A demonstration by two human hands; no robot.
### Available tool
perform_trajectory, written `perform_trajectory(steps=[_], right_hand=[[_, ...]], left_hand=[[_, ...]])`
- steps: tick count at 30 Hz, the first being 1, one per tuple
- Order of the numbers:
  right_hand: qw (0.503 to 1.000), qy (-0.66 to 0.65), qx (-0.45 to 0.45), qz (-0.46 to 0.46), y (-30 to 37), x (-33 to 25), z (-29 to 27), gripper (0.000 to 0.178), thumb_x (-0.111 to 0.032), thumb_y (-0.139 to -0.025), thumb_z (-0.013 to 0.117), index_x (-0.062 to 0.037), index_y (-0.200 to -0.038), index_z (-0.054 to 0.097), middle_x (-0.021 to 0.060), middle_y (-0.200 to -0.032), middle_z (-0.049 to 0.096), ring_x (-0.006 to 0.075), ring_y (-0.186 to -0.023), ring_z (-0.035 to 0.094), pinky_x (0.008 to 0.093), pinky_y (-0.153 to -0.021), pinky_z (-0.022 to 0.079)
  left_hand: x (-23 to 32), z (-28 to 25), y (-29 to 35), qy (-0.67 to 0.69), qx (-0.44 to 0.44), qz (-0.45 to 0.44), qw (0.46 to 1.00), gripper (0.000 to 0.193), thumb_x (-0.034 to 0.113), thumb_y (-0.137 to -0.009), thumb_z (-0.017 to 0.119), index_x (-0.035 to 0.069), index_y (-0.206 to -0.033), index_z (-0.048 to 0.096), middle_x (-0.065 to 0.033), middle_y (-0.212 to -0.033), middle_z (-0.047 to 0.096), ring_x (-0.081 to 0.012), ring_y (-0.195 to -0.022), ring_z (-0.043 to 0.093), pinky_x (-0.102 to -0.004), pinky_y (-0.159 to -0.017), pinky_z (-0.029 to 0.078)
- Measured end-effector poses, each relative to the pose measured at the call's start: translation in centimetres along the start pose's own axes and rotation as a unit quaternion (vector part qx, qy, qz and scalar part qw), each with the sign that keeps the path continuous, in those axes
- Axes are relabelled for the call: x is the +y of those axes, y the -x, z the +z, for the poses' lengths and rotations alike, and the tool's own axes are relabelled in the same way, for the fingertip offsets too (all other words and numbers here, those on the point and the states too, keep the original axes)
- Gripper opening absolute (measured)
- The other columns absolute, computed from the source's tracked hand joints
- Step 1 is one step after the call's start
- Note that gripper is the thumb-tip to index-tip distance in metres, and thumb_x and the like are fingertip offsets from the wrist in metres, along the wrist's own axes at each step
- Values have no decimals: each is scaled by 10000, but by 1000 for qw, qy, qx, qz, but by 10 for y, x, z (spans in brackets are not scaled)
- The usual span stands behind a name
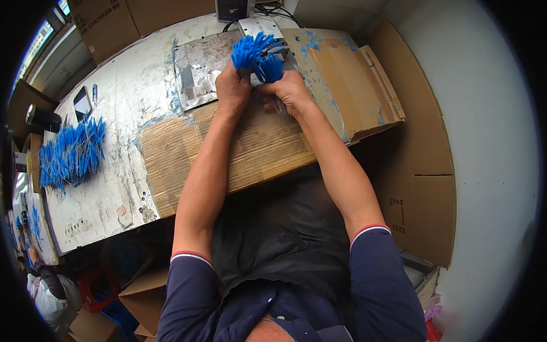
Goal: Bundling blue bristles and securing them into metal holders using a mechanical press.
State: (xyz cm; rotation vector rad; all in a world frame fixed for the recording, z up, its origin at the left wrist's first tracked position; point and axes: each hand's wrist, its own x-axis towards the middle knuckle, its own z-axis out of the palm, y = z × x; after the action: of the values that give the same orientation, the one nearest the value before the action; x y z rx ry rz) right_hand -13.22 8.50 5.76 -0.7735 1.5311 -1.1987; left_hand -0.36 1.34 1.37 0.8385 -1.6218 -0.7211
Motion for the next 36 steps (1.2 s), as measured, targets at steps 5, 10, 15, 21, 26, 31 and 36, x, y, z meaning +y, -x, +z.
perform_trajectory(steps=[5,10,15,21,26,31,36], right_hand=[[995,-96,-13,-27,2,7,-2,162,-11,-808,754,2,-933,652,97,-785,676,200,-599,669,365,-534,611],[986,-162,-12,-46,2,17,-4,154,8,-812,731,6,-942,648,104,-809,685,223,-642,693,376,-564,620],[979,-185,25,-81,4,20,2,137,10,-805,731,25,-912,647,113,-772,680,217,-611,685,361,-566,620],[983,-132,118,-50,-6,14,0,80,43,-776,709,52,-777,629,135,-672,644,228,-527,658,370,-479,598],[978,-96,174,-60,-19,7,1,82,55,-753,668,62,-710,598,155,-639,630,249,-457,637,360,-396,557],[973,-93,202,-65,-24,7,7,86,69,-750,653,72,-696,587,166,-636,630,263,-446,639,364,-386,559],[970,-98,214,-61,-26,8,8,84,68,-753,664,73,-718,588,169,-643,635,264,-453,642,364,-388,565]], left_hand=[[7,-2,-1,49,-1,-44,998,284,15,-875,673,92,-1148,656,-188,-966,706,-389,-892,694,-429,-755,536],[5,-1,-2,59,7,-32,998,295,-7,-874,672,91,-1152,657,-184,-987,708,-381,-900,696,-426,-760,536],[7,0,1,55,19,-34,998,284,-4,-862,683,82,-1130,643,-194,-967,702,-391,-889,692,-436,-738,530],[-14,2,-3,-20,100,-32,994,199,41,-852,705,84,-1019,606,-181,-845,684,-421,-788,668,-470,-667,503],[-14,3,-3,-17,112,-31,993,177,55,-856,707,82,-996,603,-184,-811,676,-422,-767,664,-476,-654,496],[-15,2,-3,-24,105,-30,994,157,70,-862,706,77,-972,595,-192,-808,670,-424,-766,661,-481,-648,488],[-15,2,-4,-75,131,-34,988,154,45,-867,673,63,-995,590,-191,-846,674,-426,-799,654,-506,-697,481]])
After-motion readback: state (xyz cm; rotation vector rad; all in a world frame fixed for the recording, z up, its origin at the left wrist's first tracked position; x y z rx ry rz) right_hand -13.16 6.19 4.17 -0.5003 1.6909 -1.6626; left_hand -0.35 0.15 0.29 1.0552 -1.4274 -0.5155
